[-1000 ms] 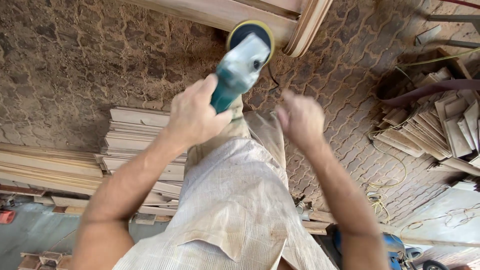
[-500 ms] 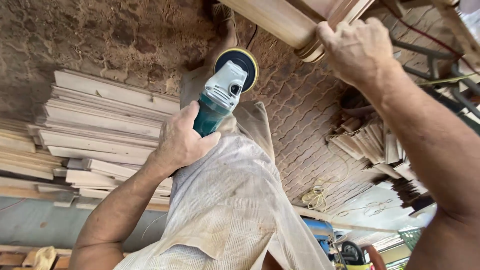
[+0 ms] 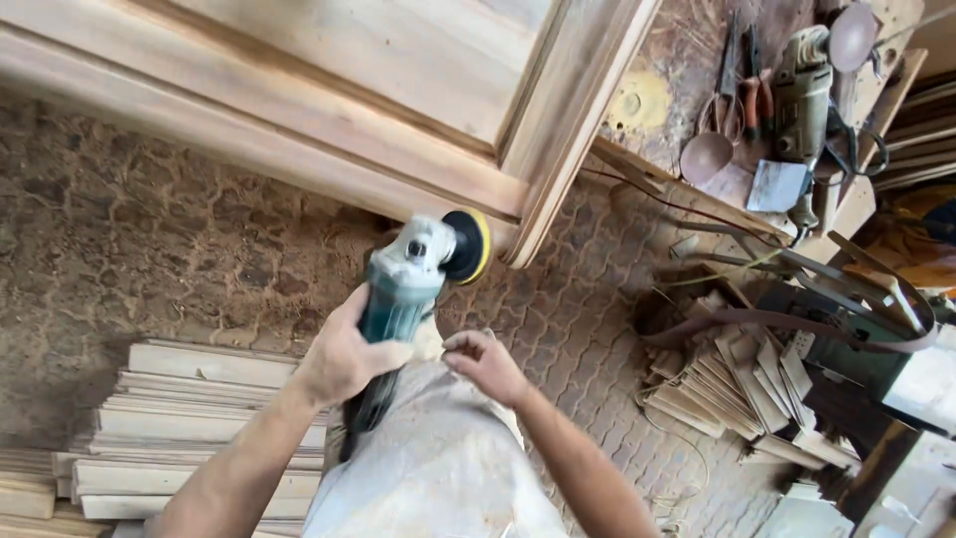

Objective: Sanding and polishing a wooden door panel and applying glue to grooves for repair.

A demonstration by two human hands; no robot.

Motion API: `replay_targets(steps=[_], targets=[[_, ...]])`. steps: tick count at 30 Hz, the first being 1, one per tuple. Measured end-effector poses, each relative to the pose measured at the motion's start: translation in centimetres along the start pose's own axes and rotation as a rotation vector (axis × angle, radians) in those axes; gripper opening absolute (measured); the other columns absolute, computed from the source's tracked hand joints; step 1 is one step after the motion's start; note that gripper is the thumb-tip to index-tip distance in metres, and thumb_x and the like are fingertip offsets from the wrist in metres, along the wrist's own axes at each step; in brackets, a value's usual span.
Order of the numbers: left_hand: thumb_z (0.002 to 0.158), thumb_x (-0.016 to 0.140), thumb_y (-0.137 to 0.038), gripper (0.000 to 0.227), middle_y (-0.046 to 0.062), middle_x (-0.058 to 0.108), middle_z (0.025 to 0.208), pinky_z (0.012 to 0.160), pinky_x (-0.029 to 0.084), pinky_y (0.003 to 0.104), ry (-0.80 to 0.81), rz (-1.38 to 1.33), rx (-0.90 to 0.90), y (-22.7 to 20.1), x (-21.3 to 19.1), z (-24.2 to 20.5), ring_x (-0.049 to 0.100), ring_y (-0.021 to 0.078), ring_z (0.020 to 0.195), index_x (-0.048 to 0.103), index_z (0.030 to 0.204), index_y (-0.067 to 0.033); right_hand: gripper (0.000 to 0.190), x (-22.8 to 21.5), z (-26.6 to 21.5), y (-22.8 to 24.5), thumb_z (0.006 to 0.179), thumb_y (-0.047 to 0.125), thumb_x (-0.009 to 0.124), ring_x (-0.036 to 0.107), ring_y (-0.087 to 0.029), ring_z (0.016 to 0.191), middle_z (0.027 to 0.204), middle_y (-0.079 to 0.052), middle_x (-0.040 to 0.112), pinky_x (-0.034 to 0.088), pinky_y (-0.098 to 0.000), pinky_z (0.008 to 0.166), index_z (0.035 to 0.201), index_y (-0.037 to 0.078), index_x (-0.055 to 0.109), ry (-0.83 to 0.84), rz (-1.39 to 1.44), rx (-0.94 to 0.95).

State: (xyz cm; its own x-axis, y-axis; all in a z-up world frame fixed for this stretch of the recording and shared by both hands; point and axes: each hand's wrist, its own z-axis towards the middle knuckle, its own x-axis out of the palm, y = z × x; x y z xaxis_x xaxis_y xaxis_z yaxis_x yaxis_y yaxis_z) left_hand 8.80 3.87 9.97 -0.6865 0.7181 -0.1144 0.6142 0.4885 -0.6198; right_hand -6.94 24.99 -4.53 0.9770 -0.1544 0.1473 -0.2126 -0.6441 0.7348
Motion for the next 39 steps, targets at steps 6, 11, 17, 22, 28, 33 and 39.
replay_targets(steps=[6, 11, 17, 22, 28, 33, 39], targets=[[0.071, 0.067, -0.005, 0.051, 0.016, 0.062, 0.084, 0.067, 0.058, 0.043, 0.426, -0.903, 0.165, -10.4, 1.0, 8.8, 0.066, 0.0282, 0.074, 0.06, 0.121, -0.0049, 0.025, -0.5, 4.4, 7.0, 0.089, 0.014, 0.077, 0.062, -0.015, 0.078, 0.086, -0.008, 0.066, 0.054, -0.0289, 0.065, 0.109, 0.002, 0.067, -0.171, 0.292, -0.106], [0.081, 0.059, -0.004, 0.039, 0.02, 0.067, 0.084, 0.066, 0.062, 0.045, 0.554, -1.335, -0.021, -16.9, 1.9, 18.8, 0.071, 0.0315, 0.066, 0.065, 0.119, -0.0034, 0.027, -7.5, 12.2, 16.2, 0.096, 0.022, 0.073, 0.058, -0.011, 0.079, 0.087, -0.005, 0.061, 0.052, -0.0222, 0.062, 0.115, 0.002, 0.066, -0.508, 0.411, -0.306], [0.077, 0.073, -0.007, 0.023, 0.015, 0.069, 0.071, 0.047, 0.066, 0.04, 0.367, -0.615, 0.429, -32.5, -1.1, 26.9, 0.075, 0.0274, 0.061, 0.066, 0.099, -0.0062, 0.08, -20.3, 21.5, 17.2, 0.094, 0.046, 0.074, 0.048, -0.046, 0.132, 0.143, -0.028, 0.05, 0.037, -0.0549, 0.114, 0.15, -0.002, 0.043, -1.197, -0.8, -0.5], [0.09, 0.066, -0.007, 0.017, 0.001, 0.051, 0.065, 0.027, 0.048, 0.026, 0.153, 0.349, 0.791, -45.0, -0.7, 34.6, 0.049, 0.0137, 0.039, 0.051, 0.095, -0.0013, 0.084, -21.8, 23.6, 16.7, 0.102, 0.056, 0.048, 0.051, -0.048, 0.129, 0.137, -0.036, 0.052, 0.04, -0.0534, 0.111, 0.145, -0.016, 0.038, -1.134, -0.773, -0.077], [0.105, 0.048, -0.02, 0.032, -0.004, 0.056, 0.051, 0.023, 0.034, 0.023, 0.07, 0.843, 0.617, -50.8, 3.7, 42.6, 0.046, 0.0068, 0.031, 0.068, 0.08, -0.016, 0.07, -21.4, 23.2, 18.3, 0.098, 0.048, 0.057, 0.058, -0.042, 0.104, 0.115, -0.026, 0.058, 0.047, -0.0504, 0.096, 0.137, -0.009, 0.046, -1.151, -0.743, -0.184], [0.1, 0.055, -0.018, 0.016, -0.002, 0.055, 0.062, 0.031, 0.04, 0.024, 0.234, 0.56, 0.704, -49.6, 5.4, 42.9, 0.048, 0.0095, 0.041, 0.063, 0.087, -0.0123, 0.08, -22.4, 24.4, 13.3, 0.091, 0.061, 0.067, 0.059, -0.039, 0.119, 0.122, -0.021, 0.061, 0.045, -0.049, 0.105, 0.14, -0.001, 0.052, -1.226, -0.777, -0.198], [0.092, 0.066, -0.014, 0.017, 0.003, 0.052, 0.08, 0.044, 0.049, 0.027, 0.416, 0.059, 0.836, -47.7, 3.9, 38.2, 0.052, 0.0144, 0.058, 0.053, 0.1, -0.006, 0.08, -22.1, 24.2, 14.4, 0.092, 0.059, 0.067, 0.058, -0.044, 0.116, 0.118, -0.025, 0.061, 0.045, -0.0512, 0.103, 0.136, -0.006, 0.054, -1.232, -0.774, -0.261]])
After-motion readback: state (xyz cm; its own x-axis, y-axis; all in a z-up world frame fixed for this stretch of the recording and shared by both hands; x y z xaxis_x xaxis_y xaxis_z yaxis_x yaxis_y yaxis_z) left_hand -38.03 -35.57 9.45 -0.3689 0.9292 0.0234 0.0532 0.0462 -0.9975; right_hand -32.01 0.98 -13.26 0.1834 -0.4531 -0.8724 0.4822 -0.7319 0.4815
